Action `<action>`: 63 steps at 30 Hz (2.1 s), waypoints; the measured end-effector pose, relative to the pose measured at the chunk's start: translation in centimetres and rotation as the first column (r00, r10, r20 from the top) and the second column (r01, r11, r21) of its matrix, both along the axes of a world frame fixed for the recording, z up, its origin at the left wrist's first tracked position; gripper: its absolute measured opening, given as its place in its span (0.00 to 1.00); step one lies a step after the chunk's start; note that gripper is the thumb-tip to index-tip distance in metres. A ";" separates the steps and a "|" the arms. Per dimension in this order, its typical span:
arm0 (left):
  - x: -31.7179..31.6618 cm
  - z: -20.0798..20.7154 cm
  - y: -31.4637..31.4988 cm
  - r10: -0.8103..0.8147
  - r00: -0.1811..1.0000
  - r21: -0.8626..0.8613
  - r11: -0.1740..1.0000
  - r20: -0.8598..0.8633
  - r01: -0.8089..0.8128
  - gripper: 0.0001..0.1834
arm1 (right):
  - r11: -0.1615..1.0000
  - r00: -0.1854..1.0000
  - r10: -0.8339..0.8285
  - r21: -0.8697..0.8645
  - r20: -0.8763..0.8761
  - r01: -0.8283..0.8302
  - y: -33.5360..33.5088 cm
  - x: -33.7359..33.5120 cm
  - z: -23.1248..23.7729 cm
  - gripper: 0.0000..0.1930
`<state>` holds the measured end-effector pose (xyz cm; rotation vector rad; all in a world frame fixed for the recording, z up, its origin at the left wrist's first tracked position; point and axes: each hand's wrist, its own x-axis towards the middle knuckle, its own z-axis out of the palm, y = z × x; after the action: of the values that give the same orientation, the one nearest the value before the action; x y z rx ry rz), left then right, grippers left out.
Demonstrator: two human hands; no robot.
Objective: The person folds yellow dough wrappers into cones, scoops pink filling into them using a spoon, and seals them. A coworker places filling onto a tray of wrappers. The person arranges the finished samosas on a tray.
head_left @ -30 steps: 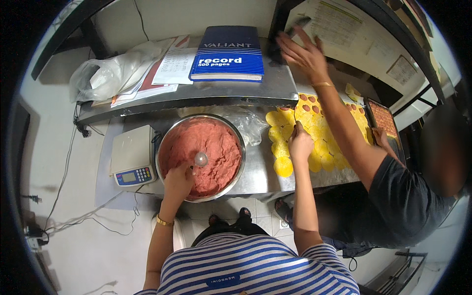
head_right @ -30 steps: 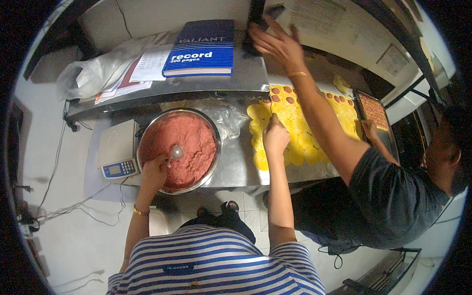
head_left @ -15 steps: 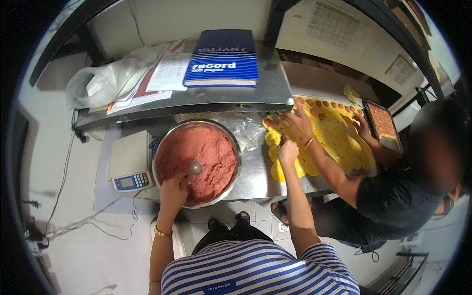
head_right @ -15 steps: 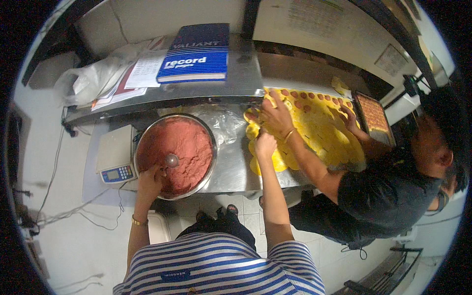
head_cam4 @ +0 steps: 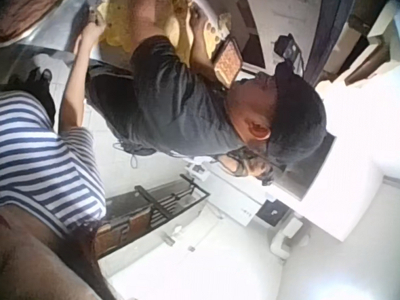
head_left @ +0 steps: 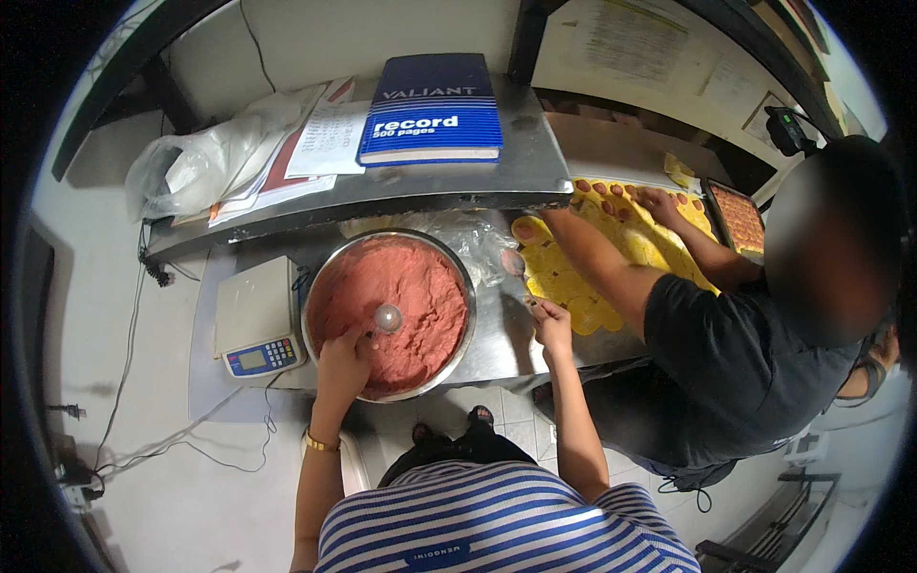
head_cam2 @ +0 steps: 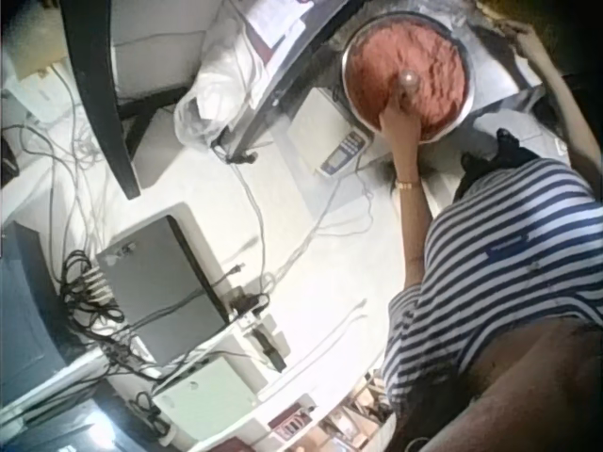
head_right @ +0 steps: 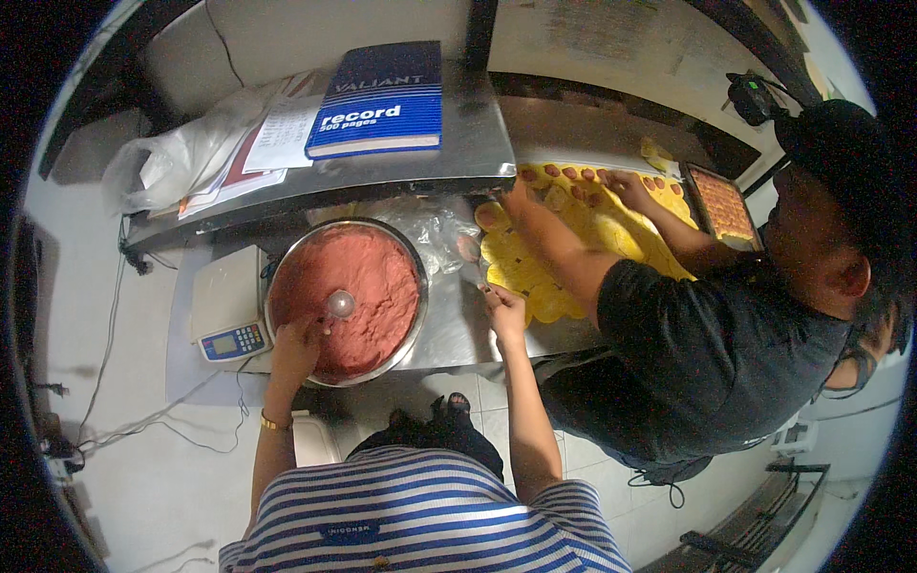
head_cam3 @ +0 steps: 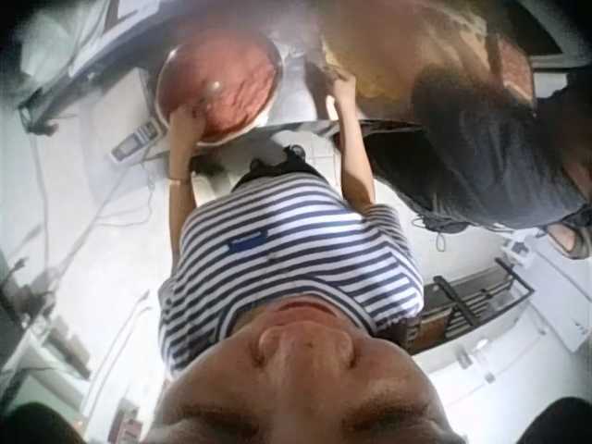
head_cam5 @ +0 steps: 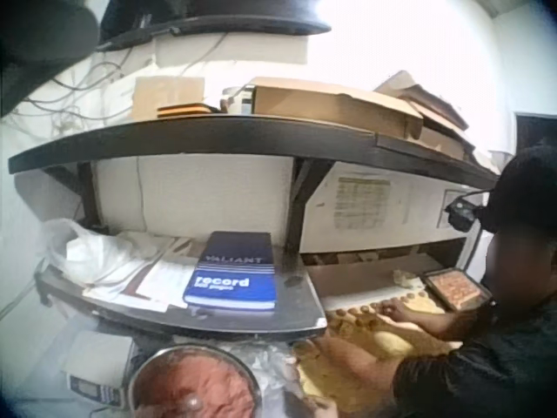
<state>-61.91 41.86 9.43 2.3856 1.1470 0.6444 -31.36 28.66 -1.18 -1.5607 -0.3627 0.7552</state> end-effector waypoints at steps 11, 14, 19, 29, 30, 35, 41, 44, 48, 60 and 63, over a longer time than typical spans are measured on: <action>-2.3 -1.4 1.9 -0.095 0.991 -0.100 0.990 0.091 0.104 0.09 | 0.943 0.945 0.316 0.085 0.081 -0.323 -3.3 -7.2 10.5 0.11; -2.5 -0.9 2.5 -0.225 0.963 -0.231 0.939 0.151 0.255 0.09 | 0.848 0.595 0.530 -0.361 0.605 -0.389 -0.4 -8.1 11.4 0.13; -2.9 0.1 3.3 -0.254 0.934 -0.252 0.914 0.252 0.316 0.08 | 0.717 0.311 0.683 -0.526 0.660 -0.457 2.4 -9.3 12.0 0.14; -3.9 0.1 3.3 -0.071 0.994 -0.115 0.991 -0.079 0.061 0.10 | 0.713 0.307 0.690 -0.543 0.655 -0.443 0.8 -12.2 15.1 0.12; -4.0 0.2 3.1 -0.062 0.992 -0.112 0.993 -0.111 0.049 0.10 | 0.697 0.261 0.713 -0.616 0.651 -0.367 0.4 -12.4 15.9 0.11; -3.2 1.4 1.5 -0.098 0.952 -0.082 0.994 -0.290 0.078 0.11 | 0.661 -0.057 0.748 -0.750 0.661 -0.021 -0.7 -14.0 17.5 0.08; 0.9 1.0 -0.4 -0.252 0.851 -0.184 0.965 -0.460 0.187 0.09 | 0.494 -0.359 0.822 -0.867 0.443 0.061 -0.1 -16.3 13.3 0.07; 2.4 0.2 -1.4 -0.275 0.811 -0.192 0.960 -0.516 0.204 0.09 | 0.533 -0.305 0.808 -0.846 0.504 0.014 -0.1 -16.5 11.8 0.08; 2.0 0.0 -1.4 -0.243 0.837 -0.168 0.969 -0.491 0.182 0.10 | 0.658 -0.085 0.747 -0.752 0.659 -0.053 -1.5 -15.6 12.5 0.14; 0.1 5.1 -0.8 -0.238 0.971 0.146 0.962 0.035 0.231 0.11 | 0.974 0.706 0.222 -0.184 0.672 -0.131 -15.4 -11.9 14.3 0.11; 1.4 5.4 -5.3 -0.516 0.811 0.014 0.846 0.274 0.533 0.08 | 0.959 0.894 0.239 0.054 0.379 -0.279 -24.2 -12.9 16.0 0.10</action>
<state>-60.46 36.59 14.87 2.3141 0.3502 0.6902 -44.30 4.49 14.84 -1.5679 -0.8922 0.6281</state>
